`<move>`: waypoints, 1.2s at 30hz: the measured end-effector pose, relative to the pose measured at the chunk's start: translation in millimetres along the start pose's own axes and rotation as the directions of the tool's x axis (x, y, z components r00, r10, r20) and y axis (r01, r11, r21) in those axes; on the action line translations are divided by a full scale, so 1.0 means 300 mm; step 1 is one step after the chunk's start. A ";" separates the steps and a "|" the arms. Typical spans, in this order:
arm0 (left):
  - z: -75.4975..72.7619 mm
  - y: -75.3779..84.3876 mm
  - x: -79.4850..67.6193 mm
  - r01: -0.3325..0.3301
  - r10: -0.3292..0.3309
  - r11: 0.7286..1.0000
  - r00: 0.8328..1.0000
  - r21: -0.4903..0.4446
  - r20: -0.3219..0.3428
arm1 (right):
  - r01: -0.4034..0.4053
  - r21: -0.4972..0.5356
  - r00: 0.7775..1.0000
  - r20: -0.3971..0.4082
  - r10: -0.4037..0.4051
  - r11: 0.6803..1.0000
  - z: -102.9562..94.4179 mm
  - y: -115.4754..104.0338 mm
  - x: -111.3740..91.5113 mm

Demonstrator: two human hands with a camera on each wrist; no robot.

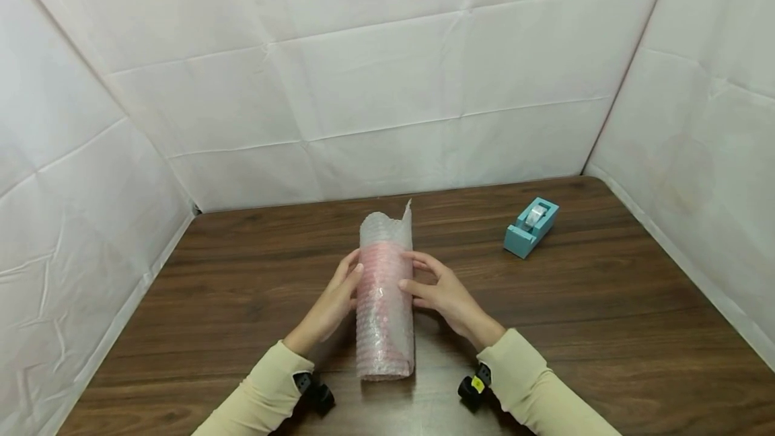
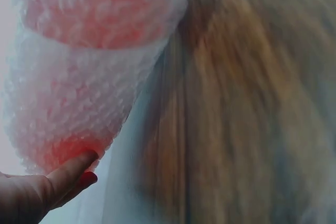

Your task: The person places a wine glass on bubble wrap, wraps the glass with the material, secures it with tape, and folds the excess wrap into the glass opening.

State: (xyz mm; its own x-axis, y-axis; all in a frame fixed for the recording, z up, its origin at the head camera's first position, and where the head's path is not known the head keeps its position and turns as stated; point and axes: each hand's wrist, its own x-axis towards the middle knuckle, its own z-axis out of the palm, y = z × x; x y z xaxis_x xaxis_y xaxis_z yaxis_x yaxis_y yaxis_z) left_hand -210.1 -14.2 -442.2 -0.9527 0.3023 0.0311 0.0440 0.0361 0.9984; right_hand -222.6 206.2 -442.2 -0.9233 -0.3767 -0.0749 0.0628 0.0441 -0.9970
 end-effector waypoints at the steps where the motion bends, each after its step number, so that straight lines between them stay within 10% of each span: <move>1: 0.001 0.000 0.000 0.010 -0.010 1.000 1.000 -0.022 0.002 | 0.008 -0.005 1.000 0.009 -0.008 1.000 0.002 -0.001 -0.001; 19: 0.018 0.013 0.008 0.040 -0.037 0.985 0.999 -0.167 0.019 | 0.146 -0.373 0.983 -0.050 -0.177 0.916 0.070 0.006 -0.023; 36: 0.033 0.005 0.015 0.051 -0.060 0.993 0.995 -0.104 -0.082 | 0.263 -0.374 0.952 -0.047 -0.301 0.889 0.108 0.007 -0.040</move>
State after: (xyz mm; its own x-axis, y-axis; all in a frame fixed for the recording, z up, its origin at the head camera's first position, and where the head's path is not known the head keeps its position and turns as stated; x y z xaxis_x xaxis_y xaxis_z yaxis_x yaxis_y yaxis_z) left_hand -211.4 -3.4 -441.0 -0.9752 0.2200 -0.0249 -0.0361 -0.0473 0.9982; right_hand -199.2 180.9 -443.9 -0.9160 -0.3288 0.2297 -0.3286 0.2866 -0.8999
